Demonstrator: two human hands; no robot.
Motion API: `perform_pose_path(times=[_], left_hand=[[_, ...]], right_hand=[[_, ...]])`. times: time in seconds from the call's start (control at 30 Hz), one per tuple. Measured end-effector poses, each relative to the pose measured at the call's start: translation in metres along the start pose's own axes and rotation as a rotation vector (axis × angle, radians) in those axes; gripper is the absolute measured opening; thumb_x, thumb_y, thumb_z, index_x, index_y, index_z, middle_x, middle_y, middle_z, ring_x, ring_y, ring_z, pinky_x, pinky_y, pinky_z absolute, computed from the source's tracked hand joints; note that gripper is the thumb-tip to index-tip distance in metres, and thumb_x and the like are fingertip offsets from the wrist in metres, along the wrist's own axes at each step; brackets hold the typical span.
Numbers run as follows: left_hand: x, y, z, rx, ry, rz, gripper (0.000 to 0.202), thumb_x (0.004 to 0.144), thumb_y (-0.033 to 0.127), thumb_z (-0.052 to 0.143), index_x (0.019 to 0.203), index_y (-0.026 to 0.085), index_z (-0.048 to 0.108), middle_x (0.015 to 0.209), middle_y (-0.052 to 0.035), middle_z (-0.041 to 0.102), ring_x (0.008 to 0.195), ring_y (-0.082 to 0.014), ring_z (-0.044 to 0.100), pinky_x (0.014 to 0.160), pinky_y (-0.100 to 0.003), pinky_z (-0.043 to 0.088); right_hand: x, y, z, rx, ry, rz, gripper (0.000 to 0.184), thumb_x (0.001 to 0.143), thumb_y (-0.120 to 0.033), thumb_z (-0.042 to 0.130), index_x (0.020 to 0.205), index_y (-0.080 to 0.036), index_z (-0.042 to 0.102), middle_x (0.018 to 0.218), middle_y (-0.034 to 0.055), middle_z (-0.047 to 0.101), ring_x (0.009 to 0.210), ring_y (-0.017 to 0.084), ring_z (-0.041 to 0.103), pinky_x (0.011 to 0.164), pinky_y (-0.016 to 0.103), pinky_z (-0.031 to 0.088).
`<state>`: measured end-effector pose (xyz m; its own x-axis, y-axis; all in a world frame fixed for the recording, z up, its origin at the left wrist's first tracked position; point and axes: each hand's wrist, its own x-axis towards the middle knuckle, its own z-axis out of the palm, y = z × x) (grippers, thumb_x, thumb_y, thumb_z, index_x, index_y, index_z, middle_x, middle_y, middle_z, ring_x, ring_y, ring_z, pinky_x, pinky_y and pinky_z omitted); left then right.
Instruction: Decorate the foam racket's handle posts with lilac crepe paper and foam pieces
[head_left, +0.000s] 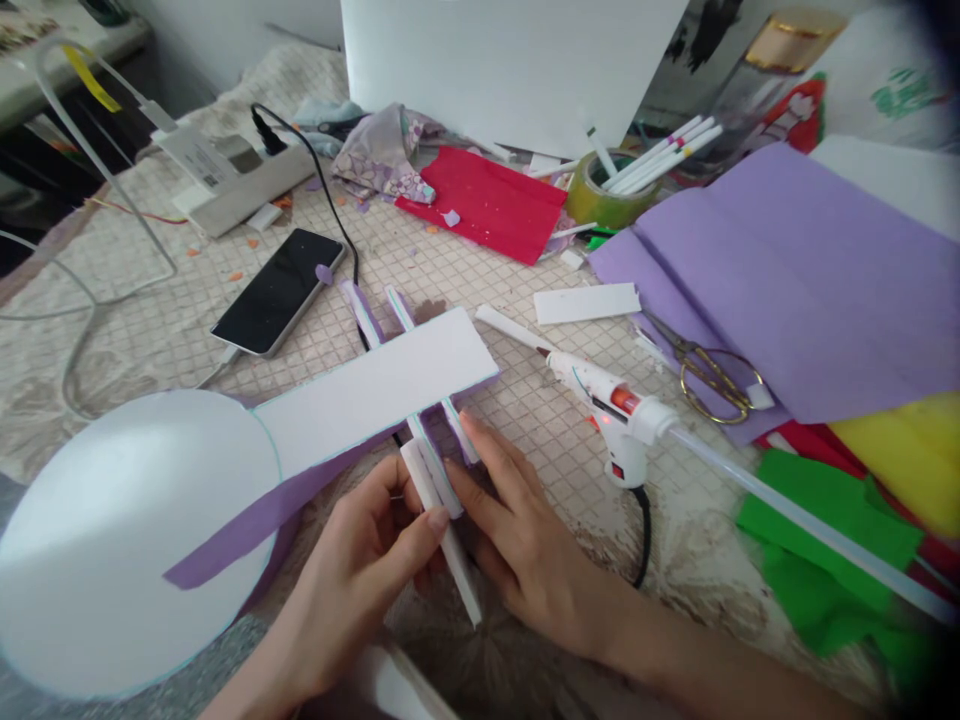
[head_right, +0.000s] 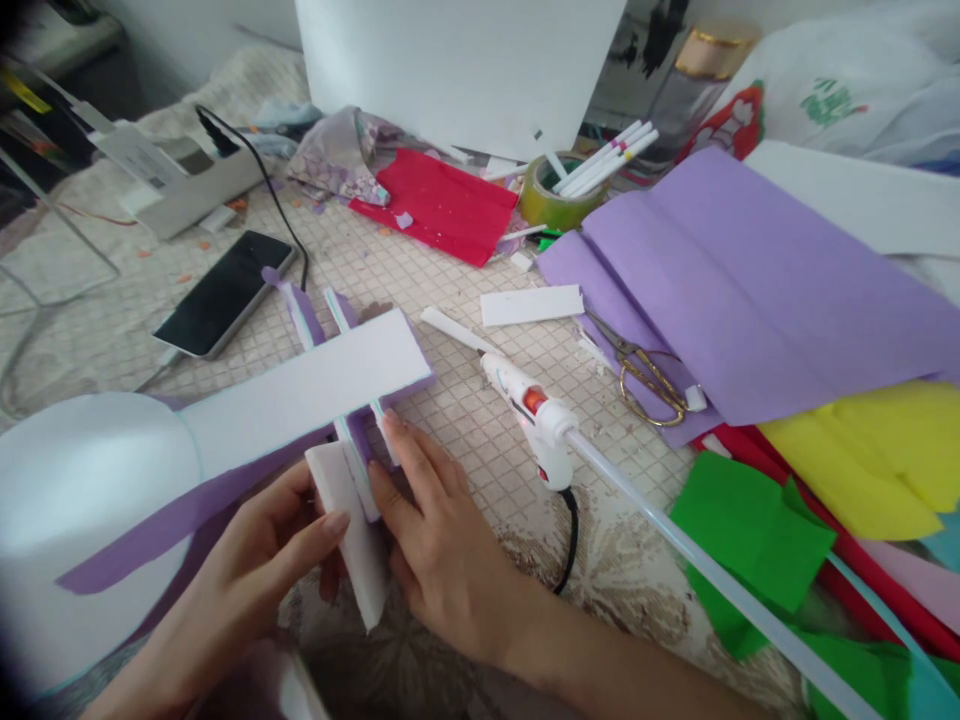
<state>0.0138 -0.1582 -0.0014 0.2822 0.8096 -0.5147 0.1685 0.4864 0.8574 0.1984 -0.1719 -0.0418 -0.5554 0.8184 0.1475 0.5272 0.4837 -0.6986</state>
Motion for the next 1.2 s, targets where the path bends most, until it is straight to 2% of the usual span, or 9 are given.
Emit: perform_pose_path(times=[0.27, 0.5, 0.77, 1.0, 1.2], left_hand=[[0.0006, 0.0010, 0.0004, -0.005, -0.013, 0.002, 0.028, 0.087, 0.043, 0.061, 0.092, 0.018, 0.050, 0.072, 0.0015, 0.057, 0.055, -0.0098, 0.052, 0.050, -0.021, 0.046], [-0.0007, -0.0011, -0.0022, 0.012, -0.008, -0.002, 0.028, 0.088, 0.043, 0.060, 0.097, 0.019, 0.051, 0.073, 0.0016, 0.058, 0.056, -0.0102, 0.054, 0.051, -0.021, 0.045], [0.0005, 0.0009, -0.0003, -0.012, -0.008, 0.004, 0.025, 0.086, 0.040, 0.062, 0.094, 0.019, 0.053, 0.072, 0.0011, 0.059, 0.055, -0.0110, 0.054, 0.051, -0.021, 0.046], [0.0007, 0.0004, -0.0016, -0.054, -0.010, -0.002, 0.024, 0.085, 0.039, 0.064, 0.089, 0.019, 0.050, 0.074, 0.0014, 0.057, 0.058, -0.0113, 0.056, 0.053, -0.021, 0.048], [-0.0031, 0.0005, -0.0032, -0.096, 0.018, 0.003, 0.021, 0.083, 0.033, 0.066, 0.093, 0.018, 0.055, 0.077, -0.0001, 0.059, 0.059, -0.0121, 0.056, 0.053, -0.021, 0.049]], right_hand=[[0.0016, 0.0007, -0.0010, 0.007, -0.005, -0.006, 0.062, 0.089, -0.006, 0.039, 0.150, -0.008, 0.028, 0.164, 0.0141, -0.002, 0.150, 0.030, 0.005, 0.122, 0.053, 0.021], [0.0009, 0.0009, -0.0004, 0.024, -0.007, 0.007, 0.066, 0.088, -0.005, 0.039, 0.152, -0.012, 0.025, 0.165, 0.0113, -0.002, 0.151, 0.030, 0.006, 0.121, 0.055, 0.023], [0.0018, 0.0000, -0.0022, 0.020, 0.000, 0.016, 0.069, 0.086, -0.005, 0.041, 0.152, -0.015, 0.025, 0.165, 0.0101, 0.000, 0.151, 0.030, 0.009, 0.120, 0.056, 0.025], [0.0007, -0.0016, -0.0012, 0.002, 0.020, 0.016, 0.062, 0.085, -0.003, 0.041, 0.146, -0.007, 0.033, 0.163, 0.0161, 0.007, 0.151, 0.029, 0.009, 0.121, 0.053, 0.024], [0.0003, -0.0016, 0.0021, -0.008, 0.046, 0.041, 0.061, 0.084, -0.002, 0.040, 0.144, -0.009, 0.035, 0.162, 0.0177, 0.011, 0.150, 0.029, 0.011, 0.119, 0.055, 0.028]])
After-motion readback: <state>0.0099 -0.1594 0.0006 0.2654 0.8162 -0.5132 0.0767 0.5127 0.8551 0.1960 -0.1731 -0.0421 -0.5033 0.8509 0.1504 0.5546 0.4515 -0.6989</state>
